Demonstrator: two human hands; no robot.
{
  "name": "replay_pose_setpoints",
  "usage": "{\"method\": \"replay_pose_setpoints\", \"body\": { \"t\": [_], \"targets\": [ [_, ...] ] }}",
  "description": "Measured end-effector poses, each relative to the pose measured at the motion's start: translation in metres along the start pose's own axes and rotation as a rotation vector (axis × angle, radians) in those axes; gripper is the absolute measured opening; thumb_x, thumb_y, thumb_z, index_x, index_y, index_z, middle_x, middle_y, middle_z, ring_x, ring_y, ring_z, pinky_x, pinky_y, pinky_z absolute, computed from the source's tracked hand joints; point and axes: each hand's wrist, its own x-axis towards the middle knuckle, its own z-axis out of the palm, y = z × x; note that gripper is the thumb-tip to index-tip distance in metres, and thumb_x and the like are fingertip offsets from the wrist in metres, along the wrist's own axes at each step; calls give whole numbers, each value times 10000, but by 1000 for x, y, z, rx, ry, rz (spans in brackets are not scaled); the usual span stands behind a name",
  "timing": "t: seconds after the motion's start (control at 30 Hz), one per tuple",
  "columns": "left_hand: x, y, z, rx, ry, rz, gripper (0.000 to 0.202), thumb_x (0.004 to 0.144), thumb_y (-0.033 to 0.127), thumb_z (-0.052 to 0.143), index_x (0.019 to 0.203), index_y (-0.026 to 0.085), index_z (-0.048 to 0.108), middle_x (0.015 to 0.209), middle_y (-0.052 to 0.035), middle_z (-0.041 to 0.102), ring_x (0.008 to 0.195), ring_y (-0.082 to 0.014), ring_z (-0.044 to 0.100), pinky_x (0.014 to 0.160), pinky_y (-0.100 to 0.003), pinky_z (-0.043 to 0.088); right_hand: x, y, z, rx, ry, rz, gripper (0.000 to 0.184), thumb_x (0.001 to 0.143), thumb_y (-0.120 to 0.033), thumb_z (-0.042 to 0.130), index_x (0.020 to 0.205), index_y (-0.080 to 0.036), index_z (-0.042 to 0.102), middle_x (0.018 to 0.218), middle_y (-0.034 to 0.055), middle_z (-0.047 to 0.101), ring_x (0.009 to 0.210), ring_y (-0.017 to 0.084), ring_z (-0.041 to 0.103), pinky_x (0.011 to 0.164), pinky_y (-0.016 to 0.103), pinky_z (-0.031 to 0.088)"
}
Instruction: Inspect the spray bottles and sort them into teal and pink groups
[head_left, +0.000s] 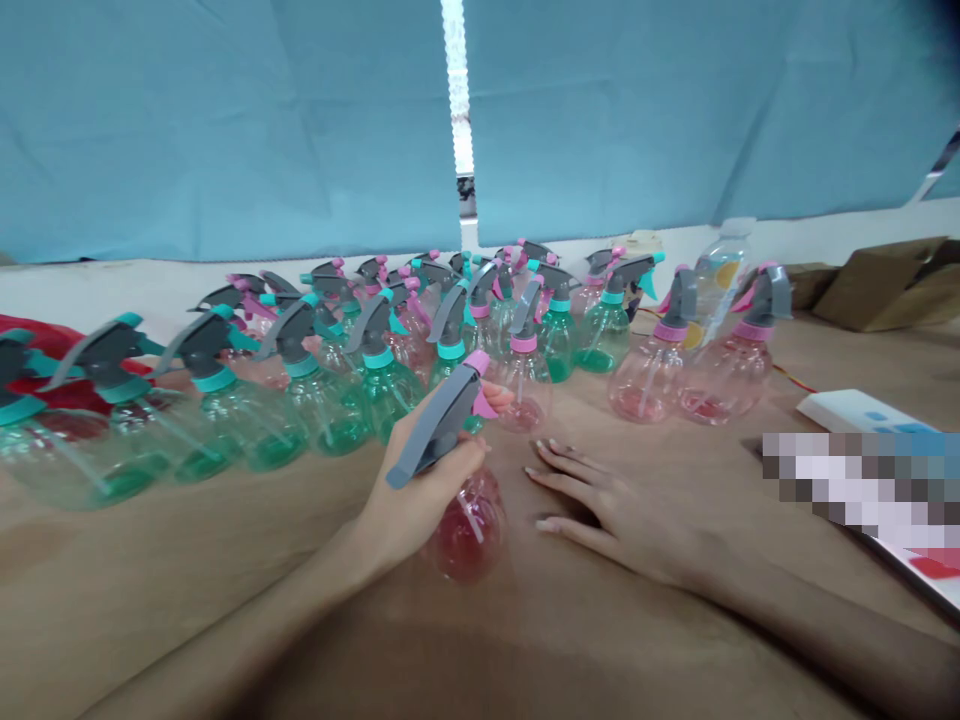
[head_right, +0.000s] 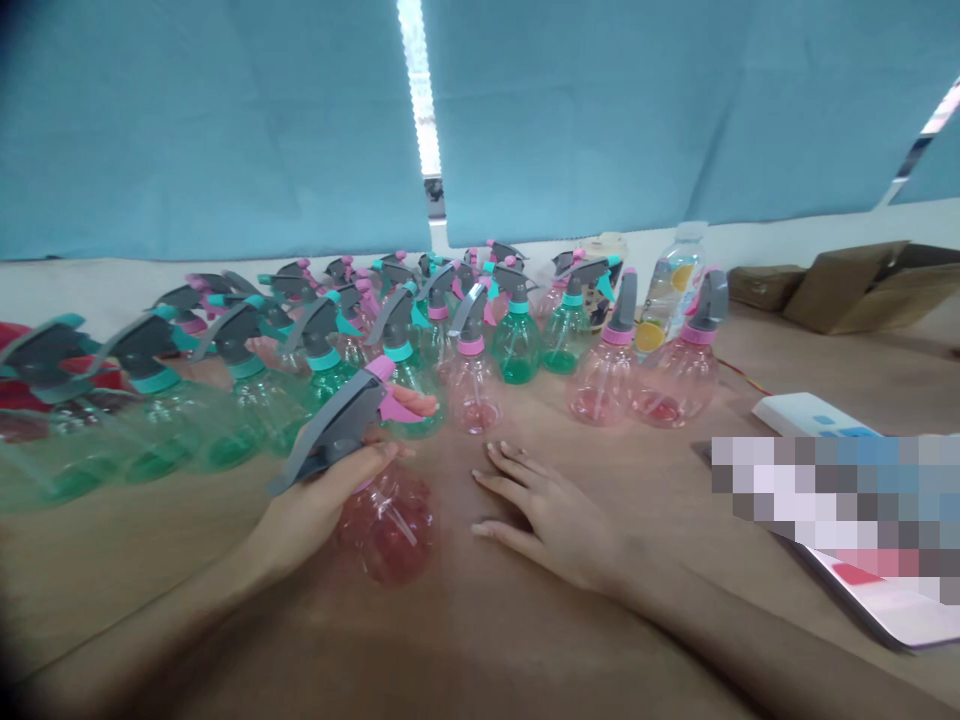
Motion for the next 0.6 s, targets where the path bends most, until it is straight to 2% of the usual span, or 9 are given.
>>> {"method": "replay_pose_setpoints", "body": {
  "t": [0.17,0.33,0.6],
  "targets": [
    [0,-3,0,-30,-9,-12,170,712,229,542,868,265,598,646,44,601,589,-151,562,566,-262,437,0,-1,-1,21,13,-2,559,877,-544,456,1360,-263,433,1482,41,305,1360,255,257,1101,466,265],
    [0,-1,0,-13,-7,-31,163,674,236,554,824,257,614,644,37,609,587,-158,558,538,-262,435,0,-1,-1,13,8,4,562,874,-552,454,1355,-264,440,1486,35,296,1361,258,254,1100,470,266],
    [0,-1,0,-20,-3,-31,203,681,237,555,874,257,614,636,33,611,576,-163,565,540,-267,447,0,-1,-1,1,-4,7,569,878,-556,442,1361,-257,431,1490,35,289,1365,244,248,1106,455,259]
  ]
}}
